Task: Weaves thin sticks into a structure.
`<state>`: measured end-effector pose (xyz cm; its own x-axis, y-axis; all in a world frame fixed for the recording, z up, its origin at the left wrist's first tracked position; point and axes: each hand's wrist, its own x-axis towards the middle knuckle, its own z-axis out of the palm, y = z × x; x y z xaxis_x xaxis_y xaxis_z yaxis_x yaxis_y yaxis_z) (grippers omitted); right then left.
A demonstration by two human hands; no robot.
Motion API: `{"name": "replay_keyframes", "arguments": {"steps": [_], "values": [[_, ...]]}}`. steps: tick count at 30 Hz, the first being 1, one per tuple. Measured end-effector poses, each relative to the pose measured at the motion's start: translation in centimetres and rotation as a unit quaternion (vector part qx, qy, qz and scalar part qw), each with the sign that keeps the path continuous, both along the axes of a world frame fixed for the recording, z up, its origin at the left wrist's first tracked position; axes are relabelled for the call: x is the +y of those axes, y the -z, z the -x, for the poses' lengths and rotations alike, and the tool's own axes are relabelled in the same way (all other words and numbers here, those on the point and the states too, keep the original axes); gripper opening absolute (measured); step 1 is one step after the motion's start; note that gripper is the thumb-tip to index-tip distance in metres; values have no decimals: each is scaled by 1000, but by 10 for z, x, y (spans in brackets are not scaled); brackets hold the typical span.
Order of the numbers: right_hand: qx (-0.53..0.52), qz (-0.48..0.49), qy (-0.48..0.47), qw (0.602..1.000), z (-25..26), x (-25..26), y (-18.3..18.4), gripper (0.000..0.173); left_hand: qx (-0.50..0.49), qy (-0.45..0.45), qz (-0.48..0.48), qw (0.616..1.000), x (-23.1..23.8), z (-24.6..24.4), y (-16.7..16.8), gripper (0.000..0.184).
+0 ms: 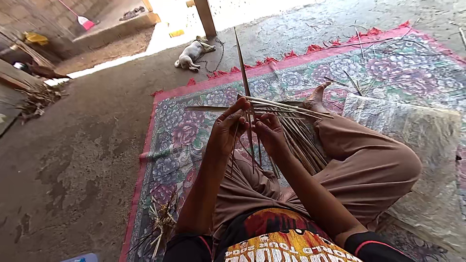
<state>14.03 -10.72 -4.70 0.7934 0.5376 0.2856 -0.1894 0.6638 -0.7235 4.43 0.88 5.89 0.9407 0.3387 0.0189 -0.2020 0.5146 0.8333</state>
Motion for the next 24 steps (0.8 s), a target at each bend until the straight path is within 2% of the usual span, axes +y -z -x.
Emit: {"name": "replay_keyframes", "arguments": {"steps": [4,9,11,15,20,22,24], "values": [[67,-54,47,995,4,0,3,13,30,-32,23,999,-8,0,6,34],[181,-139,44,973,1,-3,4,20,18,-37,87,995,-13,-6,22,33],[177,-146,39,972,0,-6,4,23,16,-43,106,993,-17,-7,28,32],[195,-151,39,968,-2,-8,2,15,3,-56,149,987,-24,-12,40,32],[244,-116,86,959,-2,-7,0,28,10,-61,179,982,-30,-15,47,32],[228,-133,86,961,-3,-9,0,38,16,-66,185,980,-32,-16,50,31],[165,-118,87,975,-4,-11,0,35,16,-68,191,979,-35,-16,51,31]]}}
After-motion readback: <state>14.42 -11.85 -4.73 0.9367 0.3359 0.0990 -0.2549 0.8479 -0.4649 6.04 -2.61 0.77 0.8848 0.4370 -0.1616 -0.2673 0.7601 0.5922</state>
